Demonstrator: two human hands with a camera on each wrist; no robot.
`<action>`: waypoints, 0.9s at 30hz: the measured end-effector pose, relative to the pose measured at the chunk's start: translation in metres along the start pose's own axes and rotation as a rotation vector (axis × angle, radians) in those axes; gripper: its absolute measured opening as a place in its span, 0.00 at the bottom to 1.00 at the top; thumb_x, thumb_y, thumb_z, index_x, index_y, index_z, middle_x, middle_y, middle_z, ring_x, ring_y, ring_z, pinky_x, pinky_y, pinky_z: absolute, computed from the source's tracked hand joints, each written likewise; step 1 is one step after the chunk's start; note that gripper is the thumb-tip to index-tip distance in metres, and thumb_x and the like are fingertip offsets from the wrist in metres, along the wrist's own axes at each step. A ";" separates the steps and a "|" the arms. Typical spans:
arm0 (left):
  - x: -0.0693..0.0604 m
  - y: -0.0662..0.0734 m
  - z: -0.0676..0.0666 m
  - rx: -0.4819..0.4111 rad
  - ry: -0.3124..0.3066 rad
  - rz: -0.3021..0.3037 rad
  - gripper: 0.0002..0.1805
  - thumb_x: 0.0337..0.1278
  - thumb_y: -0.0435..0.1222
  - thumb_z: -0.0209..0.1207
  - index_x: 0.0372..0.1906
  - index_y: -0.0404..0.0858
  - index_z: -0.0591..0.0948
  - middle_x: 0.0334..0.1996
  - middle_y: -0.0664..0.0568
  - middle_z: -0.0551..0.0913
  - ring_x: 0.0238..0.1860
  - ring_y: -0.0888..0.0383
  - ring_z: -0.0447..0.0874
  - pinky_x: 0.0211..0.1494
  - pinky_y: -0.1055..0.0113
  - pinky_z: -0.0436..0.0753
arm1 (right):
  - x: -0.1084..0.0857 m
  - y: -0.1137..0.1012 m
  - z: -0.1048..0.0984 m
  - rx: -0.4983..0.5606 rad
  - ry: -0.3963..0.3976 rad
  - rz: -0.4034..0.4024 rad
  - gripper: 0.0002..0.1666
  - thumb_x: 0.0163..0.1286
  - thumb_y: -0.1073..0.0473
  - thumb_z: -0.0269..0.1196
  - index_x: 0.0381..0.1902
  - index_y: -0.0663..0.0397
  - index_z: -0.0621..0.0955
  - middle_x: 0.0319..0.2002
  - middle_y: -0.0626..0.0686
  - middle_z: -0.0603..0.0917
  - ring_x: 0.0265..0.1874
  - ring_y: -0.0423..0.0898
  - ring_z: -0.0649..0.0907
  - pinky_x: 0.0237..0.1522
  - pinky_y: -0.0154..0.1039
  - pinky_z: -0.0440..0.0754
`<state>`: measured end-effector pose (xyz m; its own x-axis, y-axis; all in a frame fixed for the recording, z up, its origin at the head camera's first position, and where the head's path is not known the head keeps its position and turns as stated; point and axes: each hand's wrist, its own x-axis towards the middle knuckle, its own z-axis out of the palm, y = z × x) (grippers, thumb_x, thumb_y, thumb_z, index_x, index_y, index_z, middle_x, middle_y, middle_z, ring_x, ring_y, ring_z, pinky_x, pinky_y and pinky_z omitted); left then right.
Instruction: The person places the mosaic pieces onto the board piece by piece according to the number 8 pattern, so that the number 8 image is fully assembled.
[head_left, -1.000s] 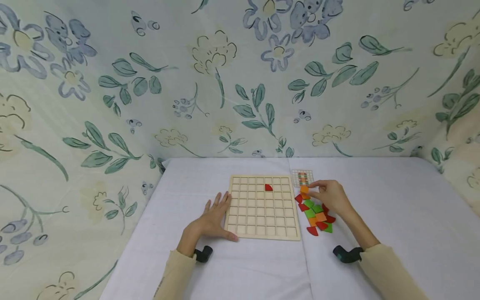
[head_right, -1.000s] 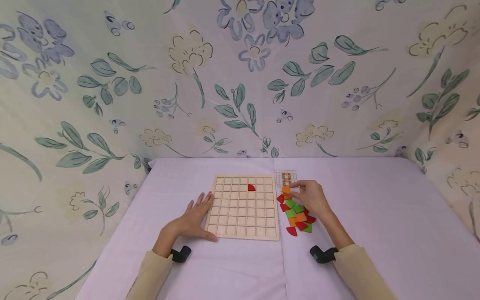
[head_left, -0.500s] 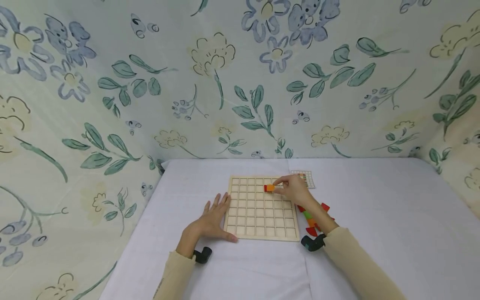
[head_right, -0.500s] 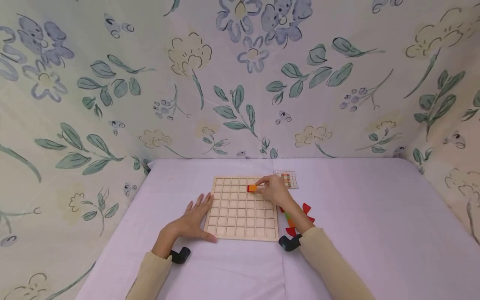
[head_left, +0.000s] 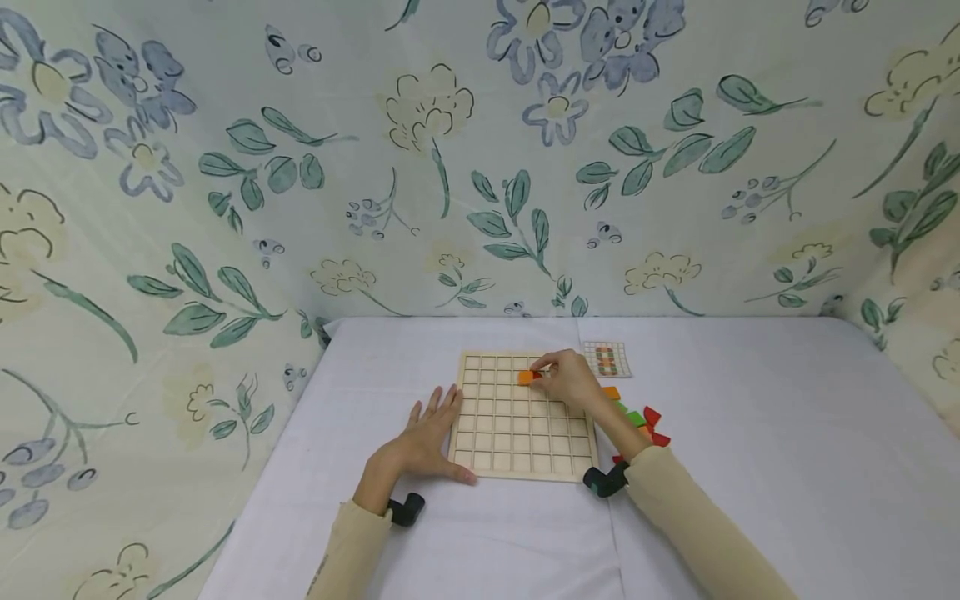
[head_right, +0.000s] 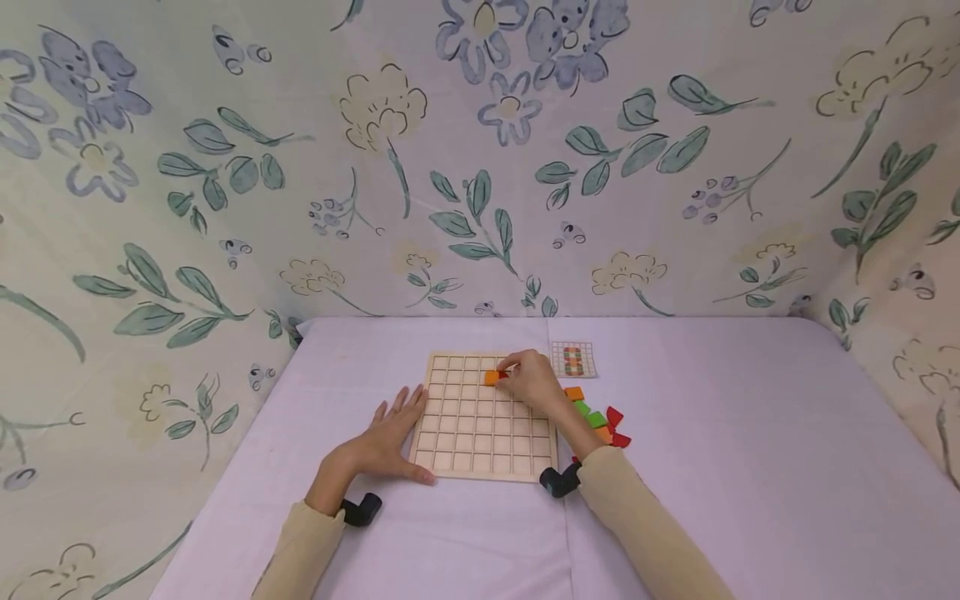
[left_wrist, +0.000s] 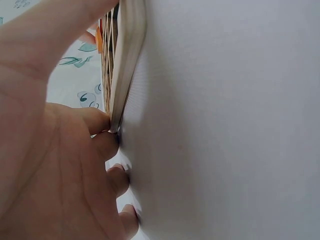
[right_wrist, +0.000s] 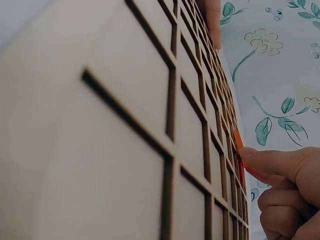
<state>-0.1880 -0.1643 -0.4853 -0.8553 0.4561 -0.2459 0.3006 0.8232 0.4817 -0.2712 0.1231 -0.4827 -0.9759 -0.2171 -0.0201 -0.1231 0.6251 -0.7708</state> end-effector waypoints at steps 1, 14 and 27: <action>0.000 0.000 0.000 -0.001 -0.001 -0.001 0.78 0.38 0.63 0.78 0.84 0.36 0.41 0.86 0.44 0.34 0.86 0.42 0.26 0.85 0.36 0.34 | 0.000 0.001 0.001 0.009 -0.002 0.000 0.15 0.64 0.62 0.74 0.48 0.60 0.89 0.12 0.45 0.68 0.14 0.40 0.64 0.19 0.32 0.61; 0.000 0.000 0.000 0.017 0.002 -0.002 0.79 0.38 0.63 0.78 0.84 0.36 0.40 0.85 0.43 0.35 0.86 0.41 0.27 0.85 0.36 0.34 | 0.001 0.001 0.005 0.027 0.038 -0.048 0.14 0.63 0.61 0.75 0.46 0.61 0.89 0.13 0.48 0.76 0.12 0.40 0.68 0.18 0.32 0.64; 0.001 -0.001 0.001 0.014 -0.004 -0.003 0.78 0.39 0.63 0.78 0.84 0.36 0.41 0.86 0.43 0.34 0.86 0.41 0.27 0.85 0.36 0.35 | -0.004 -0.001 0.001 0.055 0.040 -0.019 0.18 0.64 0.59 0.75 0.51 0.59 0.89 0.15 0.47 0.75 0.12 0.39 0.64 0.18 0.32 0.62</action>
<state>-0.1887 -0.1644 -0.4869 -0.8546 0.4548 -0.2508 0.3035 0.8292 0.4693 -0.2674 0.1228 -0.4822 -0.9802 -0.1971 0.0195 -0.1323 0.5787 -0.8048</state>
